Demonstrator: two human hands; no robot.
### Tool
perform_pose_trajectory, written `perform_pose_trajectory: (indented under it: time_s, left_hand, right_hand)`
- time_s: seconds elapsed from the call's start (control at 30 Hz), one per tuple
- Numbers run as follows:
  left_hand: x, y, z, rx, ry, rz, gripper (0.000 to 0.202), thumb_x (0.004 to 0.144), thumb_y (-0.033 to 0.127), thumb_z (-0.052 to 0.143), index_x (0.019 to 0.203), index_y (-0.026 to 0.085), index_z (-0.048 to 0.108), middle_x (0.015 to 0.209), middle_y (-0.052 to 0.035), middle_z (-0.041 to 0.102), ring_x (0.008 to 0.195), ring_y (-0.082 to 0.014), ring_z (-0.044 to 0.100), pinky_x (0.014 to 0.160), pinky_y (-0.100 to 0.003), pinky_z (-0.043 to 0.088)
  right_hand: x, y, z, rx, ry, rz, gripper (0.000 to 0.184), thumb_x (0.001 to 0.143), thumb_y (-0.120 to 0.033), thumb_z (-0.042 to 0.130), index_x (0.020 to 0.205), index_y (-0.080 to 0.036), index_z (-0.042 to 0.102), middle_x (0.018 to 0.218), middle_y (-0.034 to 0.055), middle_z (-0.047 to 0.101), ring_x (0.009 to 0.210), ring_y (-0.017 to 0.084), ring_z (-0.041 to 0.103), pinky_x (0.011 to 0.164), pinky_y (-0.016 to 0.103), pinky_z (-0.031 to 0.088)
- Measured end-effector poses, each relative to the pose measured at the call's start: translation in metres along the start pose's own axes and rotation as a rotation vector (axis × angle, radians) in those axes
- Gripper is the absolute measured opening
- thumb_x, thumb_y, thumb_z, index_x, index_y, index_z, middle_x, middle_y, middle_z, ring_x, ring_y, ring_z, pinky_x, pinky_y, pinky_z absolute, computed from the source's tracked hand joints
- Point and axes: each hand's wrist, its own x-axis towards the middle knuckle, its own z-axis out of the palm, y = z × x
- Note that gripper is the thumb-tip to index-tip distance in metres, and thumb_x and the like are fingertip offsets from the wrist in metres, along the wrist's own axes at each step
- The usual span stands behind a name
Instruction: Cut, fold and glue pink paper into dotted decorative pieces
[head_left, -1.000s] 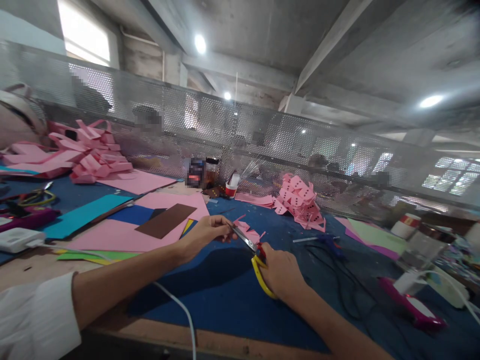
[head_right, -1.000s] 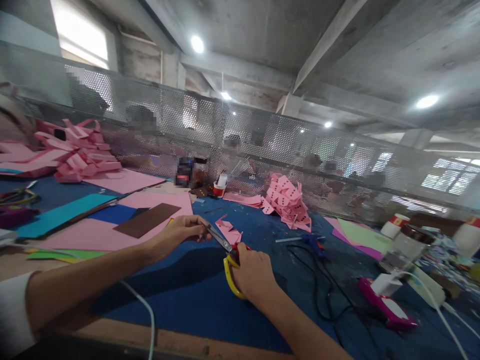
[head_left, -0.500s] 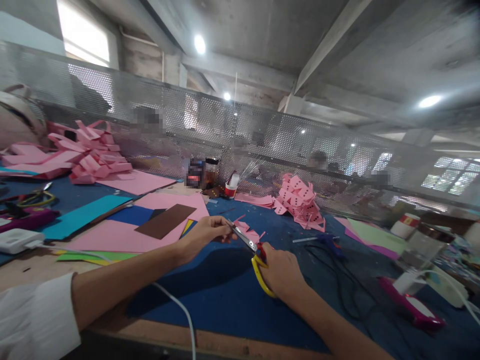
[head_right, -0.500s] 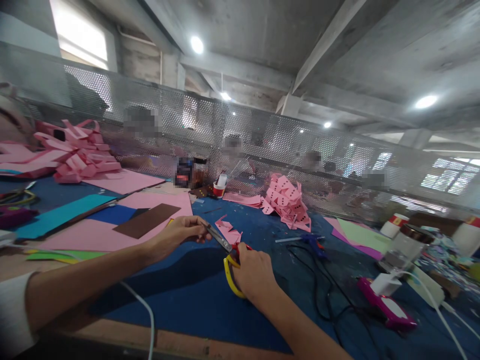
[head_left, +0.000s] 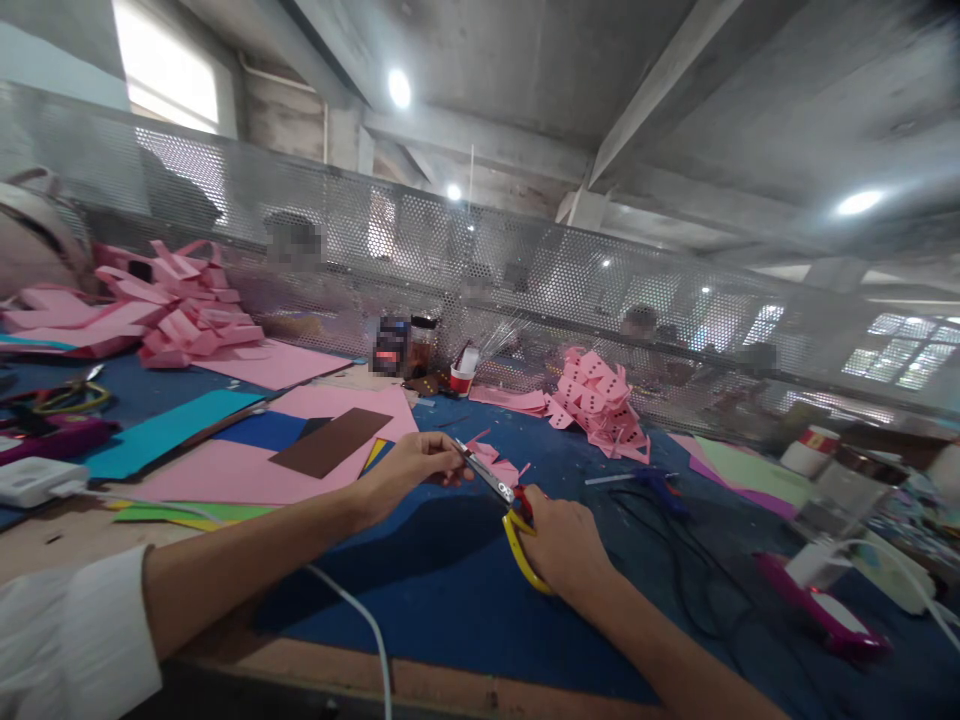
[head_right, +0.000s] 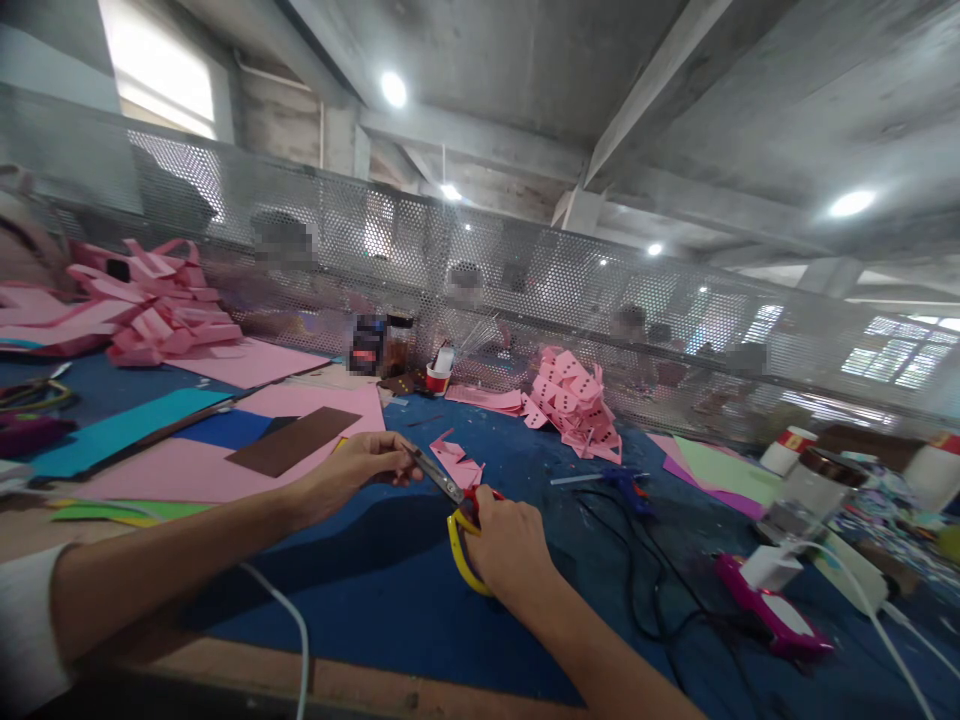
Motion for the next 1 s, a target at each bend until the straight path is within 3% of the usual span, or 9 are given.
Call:
perform_pose_trajectory:
  time_s: [0.6, 1.0]
  left_hand:
    - [0.0011, -0.0001, -0.0016, -0.008, -0.005, -0.012, 0.023, 0.080, 0.038, 0.070, 0.080, 0.016, 0.063, 0.086, -0.0080, 0.076, 0.069, -0.0132, 0.062, 0.069, -0.025, 0.047]
    - [0.0020, 0.0005, -0.0023, -0.060, 0.008, -0.041, 0.022, 0.078, 0.034, 0.072, 0.087, 0.015, 0.065, 0.089, -0.0090, 0.076, 0.070, -0.0132, 0.062, 0.071, -0.025, 0.048]
  right_hand:
    - [0.0026, -0.0005, -0.0026, -0.004, -0.059, 0.014, 0.020, 0.094, -0.039, 0.049, 0.099, -0.021, 0.057, 0.083, 0.0085, 0.075, 0.079, 0.026, 0.072, 0.065, 0.028, 0.040]
    - [0.0082, 0.0068, 0.0015, 0.064, 0.002, 0.058, 0.021, 0.096, -0.040, 0.046, 0.097, -0.023, 0.059, 0.080, 0.0067, 0.075, 0.075, 0.026, 0.072, 0.057, 0.027, 0.032]
